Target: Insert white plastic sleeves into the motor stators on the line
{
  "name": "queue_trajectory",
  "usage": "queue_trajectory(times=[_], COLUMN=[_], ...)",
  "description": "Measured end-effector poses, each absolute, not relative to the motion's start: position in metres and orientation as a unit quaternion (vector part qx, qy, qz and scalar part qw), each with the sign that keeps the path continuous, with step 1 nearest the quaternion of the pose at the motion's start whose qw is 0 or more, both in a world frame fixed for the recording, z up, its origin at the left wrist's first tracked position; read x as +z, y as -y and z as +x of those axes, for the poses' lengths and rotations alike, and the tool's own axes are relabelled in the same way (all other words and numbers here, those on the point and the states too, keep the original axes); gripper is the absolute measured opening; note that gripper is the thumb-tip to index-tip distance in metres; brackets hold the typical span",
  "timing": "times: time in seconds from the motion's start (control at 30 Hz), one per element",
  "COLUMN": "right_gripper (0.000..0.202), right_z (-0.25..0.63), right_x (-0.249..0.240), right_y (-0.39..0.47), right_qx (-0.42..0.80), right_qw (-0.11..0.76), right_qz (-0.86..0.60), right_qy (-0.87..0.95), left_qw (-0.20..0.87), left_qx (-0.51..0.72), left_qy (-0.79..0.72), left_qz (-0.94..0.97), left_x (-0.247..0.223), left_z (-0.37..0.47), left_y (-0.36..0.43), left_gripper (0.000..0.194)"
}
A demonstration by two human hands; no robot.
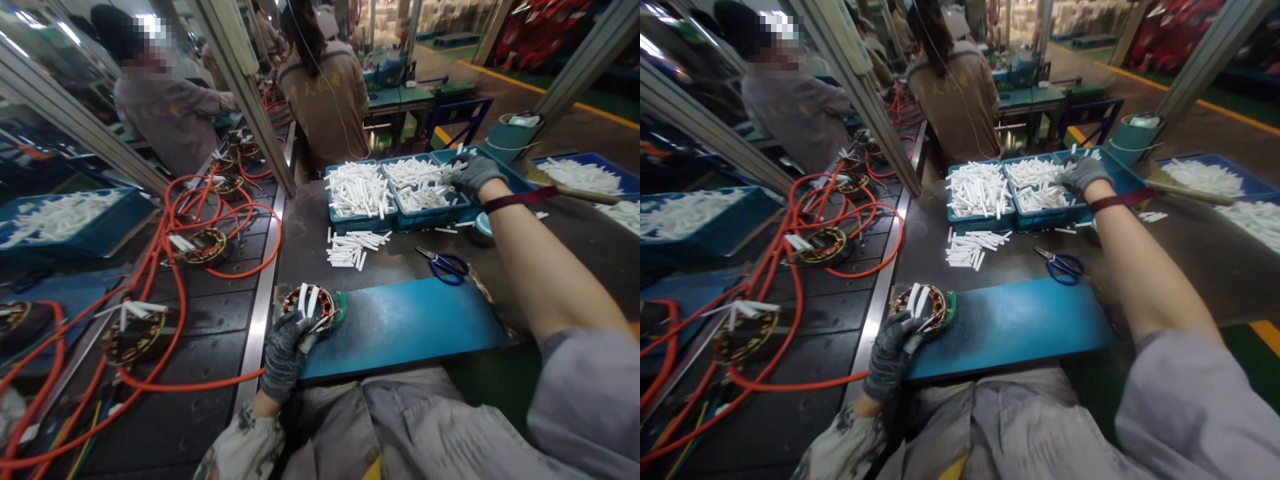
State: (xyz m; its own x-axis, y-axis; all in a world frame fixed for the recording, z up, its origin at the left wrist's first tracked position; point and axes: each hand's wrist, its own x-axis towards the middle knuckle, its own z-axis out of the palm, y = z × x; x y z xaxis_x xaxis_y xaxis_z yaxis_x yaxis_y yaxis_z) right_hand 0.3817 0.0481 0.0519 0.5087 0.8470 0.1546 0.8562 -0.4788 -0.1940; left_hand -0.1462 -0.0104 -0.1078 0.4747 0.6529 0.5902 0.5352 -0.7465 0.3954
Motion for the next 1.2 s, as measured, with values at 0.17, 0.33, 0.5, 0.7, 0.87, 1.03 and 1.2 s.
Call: queue_trajectory(times=[0.17, 0.33, 0.5, 0.7, 0.87, 1.03, 1.2], right_gripper=[0.035, 0.035, 0.041, 0.036, 0.036, 0.038, 0.033], right_z=[0.309, 0.241, 0.224, 0.228, 0.232, 0.187, 0.136], right_x=[0.009, -0.061, -0.075, -0.062, -0.06, -0.051, -0.038], right_y=[0.013, 0.039, 0.046, 0.049, 0.051, 0.063, 0.074], right_qx=[0.052, 0.08, 0.063, 0.06, 0.043, 0.017, 0.198], right_qw=[0.151, 0.127, 0.129, 0.144, 0.231, 0.393, 0.342], right_qz=[-0.845, -0.84, -0.837, -0.832, -0.826, -0.73, -0.559], right_qy=[0.511, 0.522, 0.528, 0.533, 0.513, 0.558, 0.729], left_qw=[0.067, 0.07, 0.08, 0.111, 0.163, 0.203, 0.226], left_qx=[0.371, 0.366, 0.361, 0.333, 0.298, 0.275, 0.261], left_qy=[-0.337, -0.321, -0.329, -0.325, -0.372, -0.367, -0.406], left_qz=[0.863, 0.871, 0.869, 0.878, 0.864, 0.865, 0.846], left_x=[-0.106, -0.1, -0.098, -0.096, -0.092, -0.081, -0.077], left_z=[-0.148, -0.147, -0.144, -0.153, -0.155, -0.148, -0.143], left_y=[0.009, 0.008, 0.009, 0.014, 0.017, 0.023, 0.027], left_gripper=[0.016, 0.016, 0.014, 0.022, 0.027, 0.028, 0.027])
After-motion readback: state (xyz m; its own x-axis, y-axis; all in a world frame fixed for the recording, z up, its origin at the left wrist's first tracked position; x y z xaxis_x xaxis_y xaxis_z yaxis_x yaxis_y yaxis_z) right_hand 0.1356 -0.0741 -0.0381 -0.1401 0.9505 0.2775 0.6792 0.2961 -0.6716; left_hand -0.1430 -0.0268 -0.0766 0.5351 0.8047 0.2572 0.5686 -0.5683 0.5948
